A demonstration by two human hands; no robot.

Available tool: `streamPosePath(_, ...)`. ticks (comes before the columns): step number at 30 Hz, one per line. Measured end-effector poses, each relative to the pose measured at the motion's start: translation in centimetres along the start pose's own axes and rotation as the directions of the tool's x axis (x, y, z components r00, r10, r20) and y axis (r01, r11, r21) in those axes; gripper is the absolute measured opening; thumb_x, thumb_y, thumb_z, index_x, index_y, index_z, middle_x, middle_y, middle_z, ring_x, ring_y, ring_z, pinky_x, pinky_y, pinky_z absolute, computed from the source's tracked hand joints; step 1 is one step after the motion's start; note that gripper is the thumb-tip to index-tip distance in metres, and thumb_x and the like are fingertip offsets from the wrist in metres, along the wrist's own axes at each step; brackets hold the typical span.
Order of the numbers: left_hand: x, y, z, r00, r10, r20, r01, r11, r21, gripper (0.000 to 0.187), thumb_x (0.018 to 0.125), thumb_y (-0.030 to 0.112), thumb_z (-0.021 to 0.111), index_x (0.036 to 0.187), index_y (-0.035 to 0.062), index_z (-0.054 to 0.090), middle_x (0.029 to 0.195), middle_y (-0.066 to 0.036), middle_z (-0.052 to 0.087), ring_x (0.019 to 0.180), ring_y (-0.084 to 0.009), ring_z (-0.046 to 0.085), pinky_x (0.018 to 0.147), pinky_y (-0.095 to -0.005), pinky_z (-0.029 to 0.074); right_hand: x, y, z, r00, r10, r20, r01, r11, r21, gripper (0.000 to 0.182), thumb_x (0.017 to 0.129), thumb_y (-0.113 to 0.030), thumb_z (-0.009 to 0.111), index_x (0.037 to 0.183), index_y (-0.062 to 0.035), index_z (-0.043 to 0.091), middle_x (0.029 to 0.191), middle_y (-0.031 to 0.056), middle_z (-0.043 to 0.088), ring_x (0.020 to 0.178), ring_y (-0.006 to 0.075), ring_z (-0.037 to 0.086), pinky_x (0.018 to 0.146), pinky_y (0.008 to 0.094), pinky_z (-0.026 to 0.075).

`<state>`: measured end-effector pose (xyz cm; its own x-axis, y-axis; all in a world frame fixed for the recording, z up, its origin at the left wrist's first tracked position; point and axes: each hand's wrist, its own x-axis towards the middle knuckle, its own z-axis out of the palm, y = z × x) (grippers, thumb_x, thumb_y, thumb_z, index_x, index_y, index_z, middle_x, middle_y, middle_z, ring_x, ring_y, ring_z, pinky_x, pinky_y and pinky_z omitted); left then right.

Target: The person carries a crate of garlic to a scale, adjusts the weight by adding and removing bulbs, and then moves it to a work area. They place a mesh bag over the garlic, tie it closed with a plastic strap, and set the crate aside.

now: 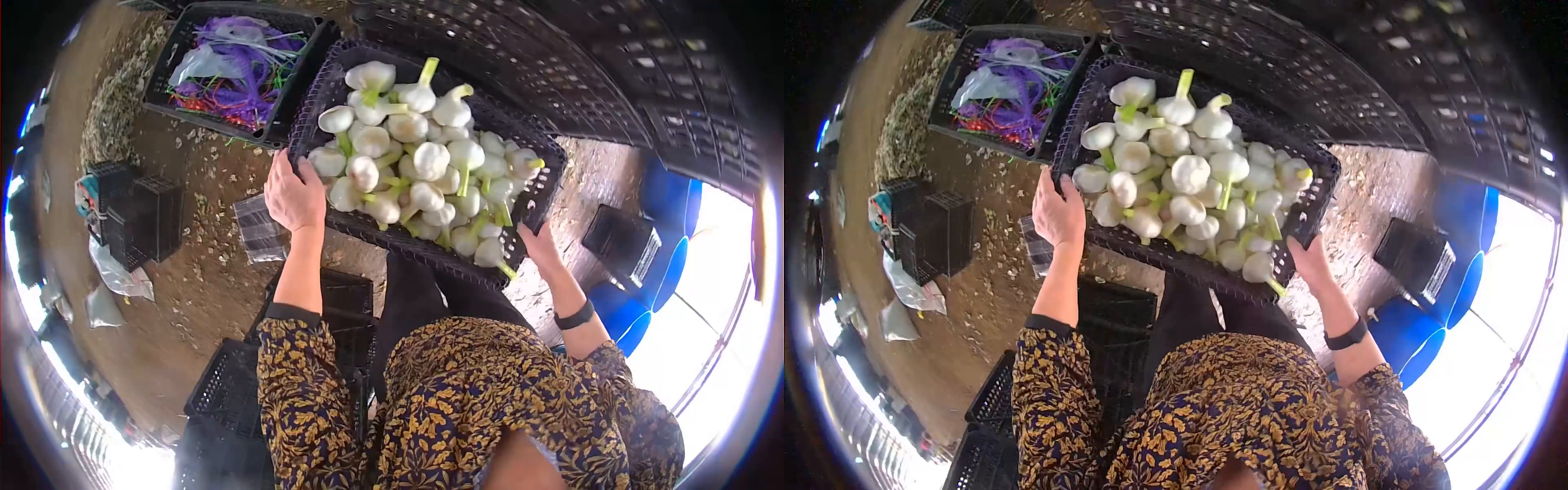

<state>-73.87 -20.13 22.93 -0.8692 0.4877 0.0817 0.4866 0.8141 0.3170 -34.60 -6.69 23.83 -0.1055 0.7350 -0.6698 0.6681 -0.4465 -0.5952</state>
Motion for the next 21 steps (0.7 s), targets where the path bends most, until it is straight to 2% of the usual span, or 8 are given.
streamPosePath(2,0.0,0.3,0.0,0.999,-0.030,0.015,0.028,0.996,0.082,0.036,0.088,0.030,0.049,0.115,0.0074,0.056,0.113,-0.009,0.061,0.103,-0.0280,0.057,0.087,-0.0382,0.043,-1.2,-0.2,-0.7,0.998,-0.054,0.026,0.051,0.994,0.100,0.044,0.085,-0.017,0.061,0.123,-0.0043,0.041,0.110,0.0089,0.056,0.095,0.0170,0.055,0.077,0.0306,0.047)
streamPosePath(4,0.0,0.5,-0.3,0.999,-0.037,0.028,0.034,0.996,0.078,0.035,0.089,0.031,0.049,0.114,0.0078,0.056,0.112,-0.010,0.062,0.103,-0.0283,0.057,0.086,-0.0390,0.044,-1.9,-0.6,-1.6,0.734,-0.617,-0.284,0.494,0.772,-0.400,0.044,0.082,-0.015,0.064,0.118,-0.0037,0.042,0.120,0.0133,0.052,0.112,0.0229,0.048,0.093,0.0381,0.039)
streamPosePath(5,0.0,0.7,-0.3,0.997,-0.060,0.038,0.058,0.996,0.065,0.034,0.089,0.032,0.048,0.113,0.0082,0.057,0.110,-0.010,0.062,0.102,-0.0286,0.057,0.084,-0.0398,0.044,-2.5,-1.0,-2.2,0.771,-0.570,-0.283,0.503,0.818,-0.277,0.038,0.078,-0.010,0.067,0.109,-0.0030,0.047,0.126,0.0164,0.048,0.123,0.0284,0.039,0.102,0.0429,0.029)
streamPosePath(6,0.2,0.7,-0.2,0.998,-0.048,0.039,0.045,0.997,0.064,0.034,0.089,0.032,0.048,0.113,0.0082,0.057,0.110,-0.010,0.062,0.102,-0.0286,0.057,0.084,-0.0398,0.044,-3.1,-2.9,-2.2,0.771,-0.565,-0.294,0.499,0.822,-0.274,0.038,0.078,-0.010,0.067,0.109,-0.0030,0.047,0.126,0.0164,0.048,0.123,0.0284,0.039,0.102,0.0429,0.029)
streamPosePath(8,0.1,0.5,0.1,0.998,-0.056,0.028,0.053,0.991,0.121,0.035,0.090,0.032,0.048,0.114,0.0083,0.056,0.110,-0.009,0.062,0.102,-0.0284,0.057,0.083,-0.0399,0.045,-3.2,-6.9,-1.6,0.542,-0.807,-0.233,0.681,0.585,-0.441,0.028,0.075,-0.005,0.066,0.099,-0.0019,0.050,0.116,0.0208,0.052,0.113,0.0329,0.048,0.098,0.0403,0.035)
streamPosePath(12,0.1,1.1,-0.4,0.994,-0.085,0.073,0.074,0.987,0.145,0.035,0.091,0.032,0.047,0.115,0.0089,0.055,0.112,-0.009,0.061,0.102,-0.0278,0.057,0.083,-0.0395,0.045,-1.7,-11.4,0.2,0.654,-0.755,-0.046,0.684,0.617,-0.389,0.024,0.077,-0.007,0.064,0.100,-0.0046,0.058,0.112,0.0151,0.057,0.105,0.0304,0.055,0.088,0.0366,0.045)
streamPosePath(17,0.2,1.1,-0.5,0.995,-0.063,0.072,0.051,0.987,0.153,0.035,0.091,0.032,0.047,0.115,0.0080,0.055,0.111,-0.009,0.061,0.102,-0.0289,0.056,0.084,-0.0394,0.044,2.6,-12.5,4.8,0.719,-0.694,-0.033,0.672,0.706,-0.225,0.021,0.081,-0.013,0.064,0.100,-0.0058,0.061,0.103,0.0112,0.061,0.089,0.0264,0.063,0.079,0.0335,0.049)
streamPosePath(21,0.3,1.1,-0.4,0.995,-0.064,0.072,0.055,0.990,0.128,0.034,0.090,0.031,0.049,0.114,0.0068,0.055,0.110,-0.010,0.061,0.102,-0.0285,0.056,0.085,-0.0392,0.044,5.2,-16.4,9.9,0.786,-0.613,-0.084,0.566,0.767,-0.301,0.022,0.081,-0.020,0.066,0.101,-0.0100,0.062,0.094,0.0072,0.062,0.079,0.0227,0.063,0.069,0.0344,0.051)
